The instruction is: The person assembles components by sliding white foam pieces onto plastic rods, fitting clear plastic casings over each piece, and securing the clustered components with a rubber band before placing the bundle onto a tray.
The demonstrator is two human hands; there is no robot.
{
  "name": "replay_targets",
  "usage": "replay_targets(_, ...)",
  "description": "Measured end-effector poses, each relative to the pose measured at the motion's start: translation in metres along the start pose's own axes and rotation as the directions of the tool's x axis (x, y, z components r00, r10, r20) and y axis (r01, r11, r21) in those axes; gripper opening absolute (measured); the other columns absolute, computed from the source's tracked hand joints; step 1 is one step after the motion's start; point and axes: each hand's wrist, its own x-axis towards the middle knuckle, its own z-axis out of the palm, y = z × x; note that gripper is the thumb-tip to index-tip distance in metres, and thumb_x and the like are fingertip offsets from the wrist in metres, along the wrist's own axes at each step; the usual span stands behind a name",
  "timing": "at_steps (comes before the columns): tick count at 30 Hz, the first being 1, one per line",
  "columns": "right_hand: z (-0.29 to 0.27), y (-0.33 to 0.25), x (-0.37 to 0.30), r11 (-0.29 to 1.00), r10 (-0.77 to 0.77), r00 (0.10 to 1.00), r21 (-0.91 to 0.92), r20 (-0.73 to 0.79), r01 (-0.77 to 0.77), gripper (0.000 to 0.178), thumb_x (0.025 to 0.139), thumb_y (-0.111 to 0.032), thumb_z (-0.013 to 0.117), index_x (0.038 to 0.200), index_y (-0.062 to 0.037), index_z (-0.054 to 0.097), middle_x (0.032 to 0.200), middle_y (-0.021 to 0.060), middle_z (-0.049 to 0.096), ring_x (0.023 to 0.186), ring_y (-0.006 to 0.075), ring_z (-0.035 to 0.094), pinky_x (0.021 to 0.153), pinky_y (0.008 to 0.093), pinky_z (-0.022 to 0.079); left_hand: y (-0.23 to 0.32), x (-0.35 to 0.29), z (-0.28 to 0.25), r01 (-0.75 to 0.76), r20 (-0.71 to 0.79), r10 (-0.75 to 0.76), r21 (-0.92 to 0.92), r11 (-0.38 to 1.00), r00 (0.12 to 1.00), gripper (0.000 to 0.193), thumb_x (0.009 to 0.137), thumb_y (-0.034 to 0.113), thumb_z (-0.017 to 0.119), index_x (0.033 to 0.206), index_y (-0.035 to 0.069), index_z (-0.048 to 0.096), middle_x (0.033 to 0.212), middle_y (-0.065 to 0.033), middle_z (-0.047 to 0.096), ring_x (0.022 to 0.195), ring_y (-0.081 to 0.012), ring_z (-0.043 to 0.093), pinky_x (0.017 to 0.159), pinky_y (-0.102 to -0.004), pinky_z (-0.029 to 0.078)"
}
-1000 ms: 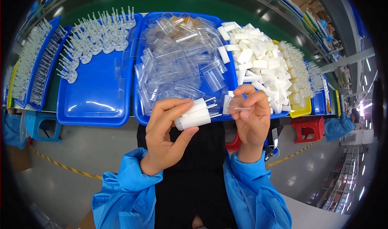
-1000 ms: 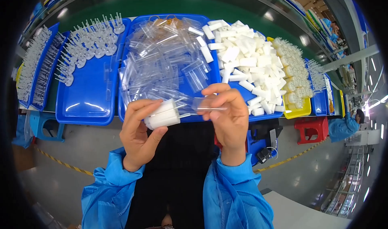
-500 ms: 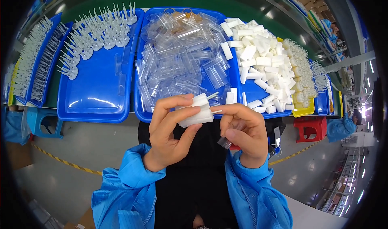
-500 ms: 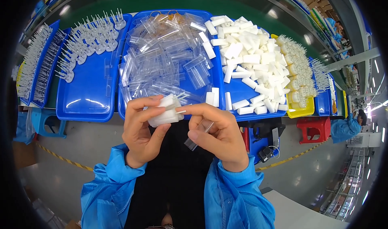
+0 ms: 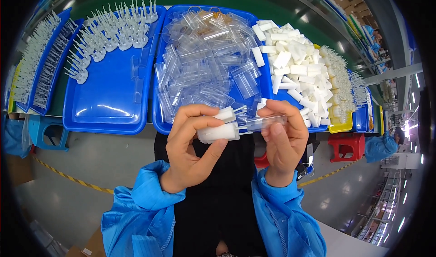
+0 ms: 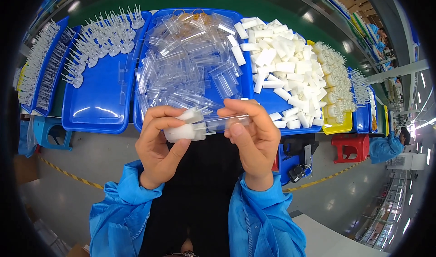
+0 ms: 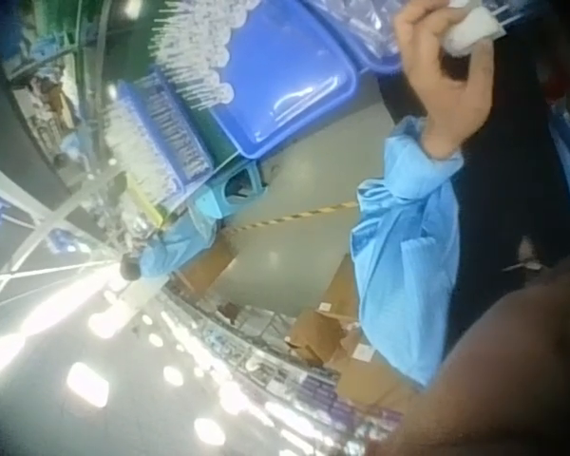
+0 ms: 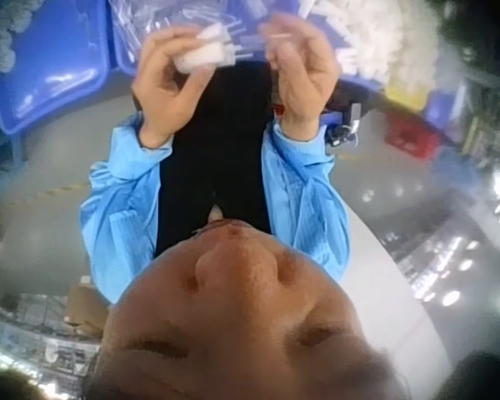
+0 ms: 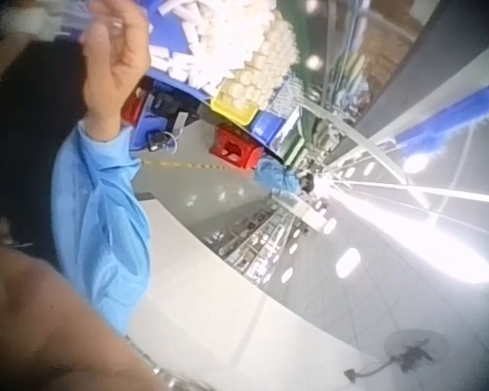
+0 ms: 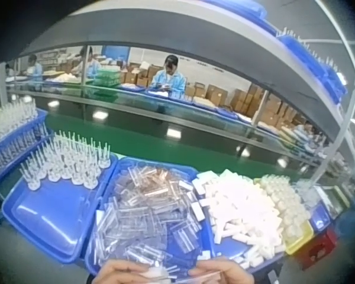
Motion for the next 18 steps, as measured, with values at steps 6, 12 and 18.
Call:
replay_targets(6, 0.0002, 0.0068, -0.0033, 0.991, -0.106, 0.994, -0.081, 0.02, 0.108, 0.035, 0.091, -0.011, 0.06, 0.122, 0.0054, 0.058, 0.101, 0.0118, 0.065, 0.074, 0.0069, 0.053, 0.066, 0.0184, 0.044, 0.0007, -0.0008, 0.0006, 0.003, -0.032, -0.003, 0.003, 1.0, 0.999, 0.025, 0.081, 0.002, 0.072, 0.104, 0.001, 0.063, 0.117, -0.0141, 0.053, 0.102, -0.0222, 0.061, 0.079, -0.0288, 0.054)
replay_targets(12, 0.0041, 0.007, -0.0073, 0.991, -0.087, 0.995, -0.097, 0.048, 0.092, 0.034, 0.091, -0.009, 0.062, 0.122, 0.0058, 0.058, 0.102, 0.0128, 0.065, 0.072, 0.0087, 0.057, 0.062, 0.0188, 0.047, -0.0008, -0.0023, 0.0034, 0.022, -0.082, -0.021, 0.011, 1.0, 0.996, 0.025, 0.079, 0.003, 0.074, 0.102, 0.002, 0.065, 0.116, -0.014, 0.054, 0.1, -0.0219, 0.062, 0.078, -0.0285, 0.054)
replay_targets(18, 0.0073, 0.0059, -0.0079, 0.993, -0.092, 0.993, -0.069, 0.072, 0.097, 0.034, 0.09, -0.005, 0.062, 0.122, 0.0065, 0.057, 0.104, 0.0145, 0.064, 0.073, 0.0107, 0.061, 0.06, 0.0193, 0.049, 0.0002, -0.0018, 0.0038, -0.015, -0.112, 0.027, 0.101, 0.995, 0.993, 0.027, 0.074, -0.001, 0.077, 0.099, 0.002, 0.068, 0.112, -0.0135, 0.058, 0.099, -0.0235, 0.063, 0.078, -0.0301, 0.053)
